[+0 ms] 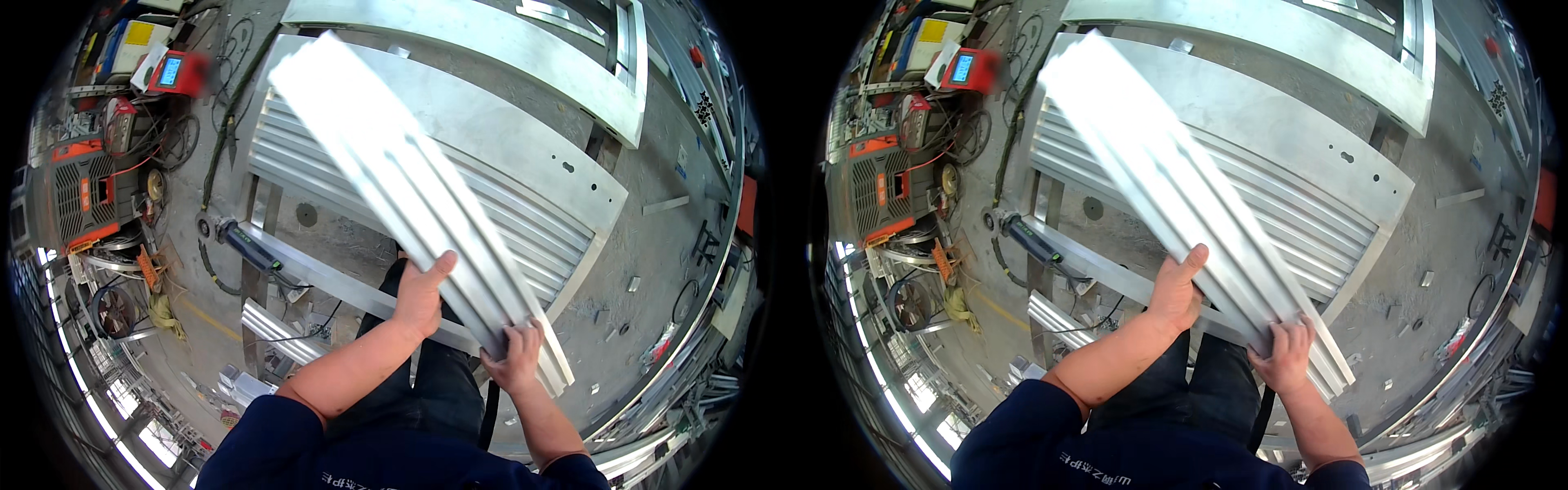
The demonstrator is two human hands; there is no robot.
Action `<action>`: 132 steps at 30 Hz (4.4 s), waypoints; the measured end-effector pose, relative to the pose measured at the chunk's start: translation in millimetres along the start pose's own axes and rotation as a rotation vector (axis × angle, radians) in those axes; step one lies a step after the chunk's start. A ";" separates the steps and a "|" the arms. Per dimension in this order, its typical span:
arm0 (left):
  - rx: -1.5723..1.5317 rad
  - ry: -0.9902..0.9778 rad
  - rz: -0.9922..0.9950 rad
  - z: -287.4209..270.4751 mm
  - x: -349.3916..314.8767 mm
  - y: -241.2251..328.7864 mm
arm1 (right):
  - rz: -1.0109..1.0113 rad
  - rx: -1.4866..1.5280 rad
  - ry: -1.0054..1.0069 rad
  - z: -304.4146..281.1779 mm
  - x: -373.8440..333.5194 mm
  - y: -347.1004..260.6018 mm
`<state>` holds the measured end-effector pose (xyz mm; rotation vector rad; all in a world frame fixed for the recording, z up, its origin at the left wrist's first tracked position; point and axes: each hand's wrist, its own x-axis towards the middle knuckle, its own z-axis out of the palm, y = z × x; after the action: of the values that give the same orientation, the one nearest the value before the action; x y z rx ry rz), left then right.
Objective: The person arranges long metal slats on a flat metal panel, uses an angle grinder to smooth edges, measures the panel with a tape measure, and stacks the slats in parallel rows. The work occurs in a workshop with scattered tools and metal parts.
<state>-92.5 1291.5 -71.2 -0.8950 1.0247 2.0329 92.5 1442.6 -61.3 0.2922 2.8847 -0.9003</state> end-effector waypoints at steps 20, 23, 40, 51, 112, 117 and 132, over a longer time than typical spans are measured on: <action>-0.399 0.126 -0.145 -251.2 32.9 -43.5 | 0.311 -0.190 -0.347 85.3 -3.7 4.1; -0.418 0.154 -0.144 -253.0 41.9 -44.1 | 0.296 -0.200 -0.342 95.1 2.9 11.0; -0.205 0.420 -0.015 -250.4 72.5 -53.1 | 0.347 -0.096 -0.341 131.8 17.3 39.2; -0.064 0.468 0.020 -243.8 81.3 -46.6 | 0.327 -0.203 -0.117 119.9 -6.3 33.8; 1.789 0.539 0.417 -285.2 68.0 -59.5 | 0.159 -0.517 -0.276 40.0 33.4 220.8; 2.053 0.521 0.416 -301.2 73.9 -64.7 | 0.133 -0.538 -0.317 35.0 33.0 225.6; 2.158 0.530 0.409 -311.2 76.0 -66.0 | 0.066 -0.450 -0.217 22.1 108.8 234.1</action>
<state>3.9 1077.1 -298.6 0.1268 2.6712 -0.0660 37.3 1635.1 -225.6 0.2266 2.7519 -0.2372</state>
